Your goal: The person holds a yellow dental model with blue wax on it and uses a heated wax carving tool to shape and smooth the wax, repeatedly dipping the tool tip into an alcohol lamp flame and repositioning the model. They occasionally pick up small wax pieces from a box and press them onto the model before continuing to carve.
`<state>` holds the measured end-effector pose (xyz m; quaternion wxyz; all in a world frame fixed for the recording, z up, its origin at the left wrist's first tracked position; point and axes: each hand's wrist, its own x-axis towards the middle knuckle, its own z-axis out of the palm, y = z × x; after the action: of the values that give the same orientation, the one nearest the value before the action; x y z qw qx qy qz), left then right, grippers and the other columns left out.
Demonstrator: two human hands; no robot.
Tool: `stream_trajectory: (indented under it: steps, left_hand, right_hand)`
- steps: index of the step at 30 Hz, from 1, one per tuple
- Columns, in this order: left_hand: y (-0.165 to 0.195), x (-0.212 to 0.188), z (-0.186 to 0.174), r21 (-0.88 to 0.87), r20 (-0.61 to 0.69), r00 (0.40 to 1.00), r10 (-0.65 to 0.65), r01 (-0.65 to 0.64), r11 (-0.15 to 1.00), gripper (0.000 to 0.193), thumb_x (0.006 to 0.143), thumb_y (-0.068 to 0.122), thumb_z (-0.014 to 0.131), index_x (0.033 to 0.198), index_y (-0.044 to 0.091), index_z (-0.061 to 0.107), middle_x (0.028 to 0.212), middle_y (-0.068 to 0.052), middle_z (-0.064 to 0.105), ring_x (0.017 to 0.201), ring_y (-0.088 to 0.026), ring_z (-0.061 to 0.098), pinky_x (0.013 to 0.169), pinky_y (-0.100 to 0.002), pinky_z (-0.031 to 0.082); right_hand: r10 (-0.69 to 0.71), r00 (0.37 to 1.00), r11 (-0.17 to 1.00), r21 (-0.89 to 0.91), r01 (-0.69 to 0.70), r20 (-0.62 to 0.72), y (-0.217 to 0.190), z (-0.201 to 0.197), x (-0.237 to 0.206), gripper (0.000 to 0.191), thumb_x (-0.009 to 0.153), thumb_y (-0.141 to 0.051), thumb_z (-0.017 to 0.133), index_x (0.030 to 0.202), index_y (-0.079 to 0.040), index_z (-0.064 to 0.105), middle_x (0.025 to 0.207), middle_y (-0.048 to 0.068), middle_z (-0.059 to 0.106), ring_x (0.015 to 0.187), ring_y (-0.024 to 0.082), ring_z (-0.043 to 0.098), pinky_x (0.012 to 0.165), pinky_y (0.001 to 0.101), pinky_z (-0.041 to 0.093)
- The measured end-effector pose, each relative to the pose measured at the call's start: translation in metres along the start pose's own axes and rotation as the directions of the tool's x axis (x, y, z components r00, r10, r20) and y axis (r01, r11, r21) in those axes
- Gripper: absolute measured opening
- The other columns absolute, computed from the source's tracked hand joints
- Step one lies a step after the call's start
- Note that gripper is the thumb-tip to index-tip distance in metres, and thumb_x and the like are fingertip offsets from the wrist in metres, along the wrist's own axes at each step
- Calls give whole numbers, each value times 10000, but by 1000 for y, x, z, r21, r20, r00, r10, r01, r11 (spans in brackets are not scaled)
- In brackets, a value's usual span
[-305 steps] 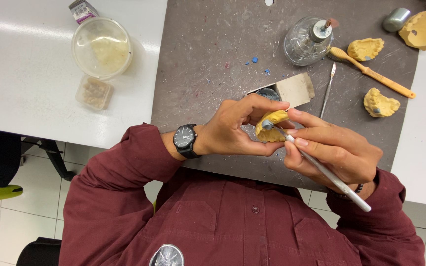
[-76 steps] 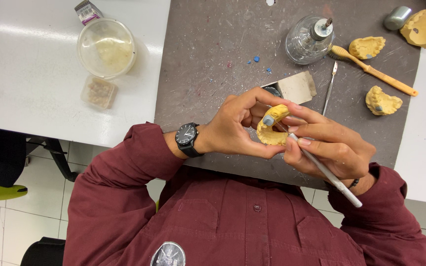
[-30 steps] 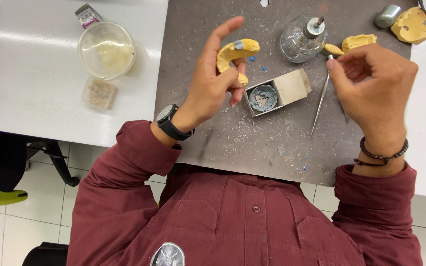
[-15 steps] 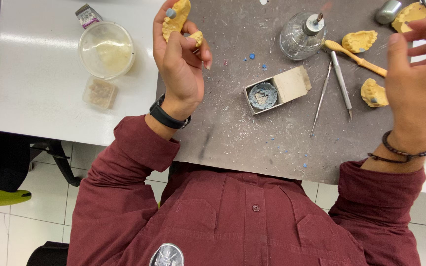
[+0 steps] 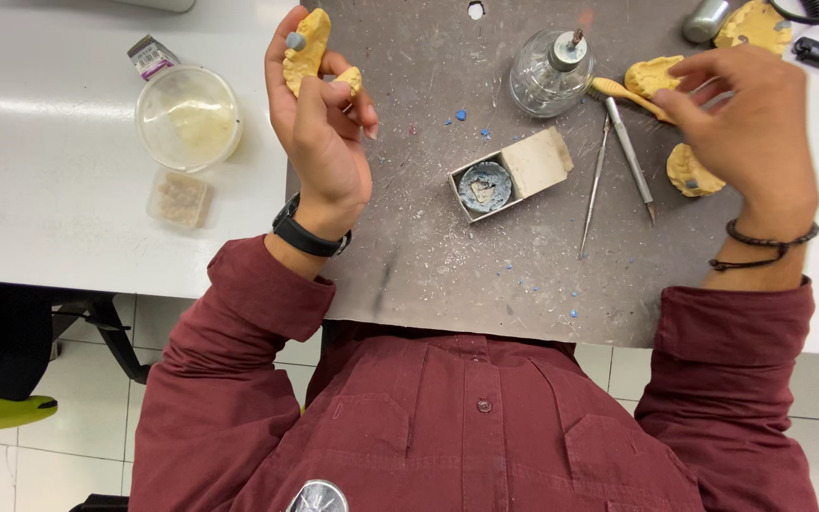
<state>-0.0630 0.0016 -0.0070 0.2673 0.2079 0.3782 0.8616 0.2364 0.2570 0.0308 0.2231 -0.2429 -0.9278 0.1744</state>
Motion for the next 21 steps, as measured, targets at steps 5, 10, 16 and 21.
stream_trajectory:
  steps: [5,10,16,21]
  left_hand:
    - [-3,-5,1,46,68,995,74,-78,996,555,984,-16,505,1514,121,417,960,-100,558,640,-160,531,537,-284,471]
    - [-6,-7,2,60,75,995,65,-70,996,582,952,-30,511,1509,114,423,942,-99,566,608,-150,523,503,-266,459]
    - [-9,-7,1,55,88,995,46,-51,997,562,971,-22,520,1503,126,419,939,-101,575,627,-151,539,517,-268,475]
    - [-9,-9,1,59,76,997,33,-37,998,554,977,-18,523,1500,127,415,936,-98,575,638,-151,544,530,-269,488]
  right_hand:
    - [47,979,999,-6,-46,198,-41,15,5,164,1011,-142,831,1081,-2,780,871,107,726,743,165,662,679,278,518]
    - [157,899,927,253,-276,409,-74,27,5,325,954,-195,787,1215,-14,717,830,70,754,667,109,691,611,234,530]
    - [179,897,805,463,-370,404,-74,25,2,386,958,-69,746,1300,70,636,834,123,726,705,154,710,596,249,565]
    - [188,917,530,750,-395,350,-58,15,-1,377,1018,19,698,1361,132,590,995,167,726,776,177,720,657,269,599]
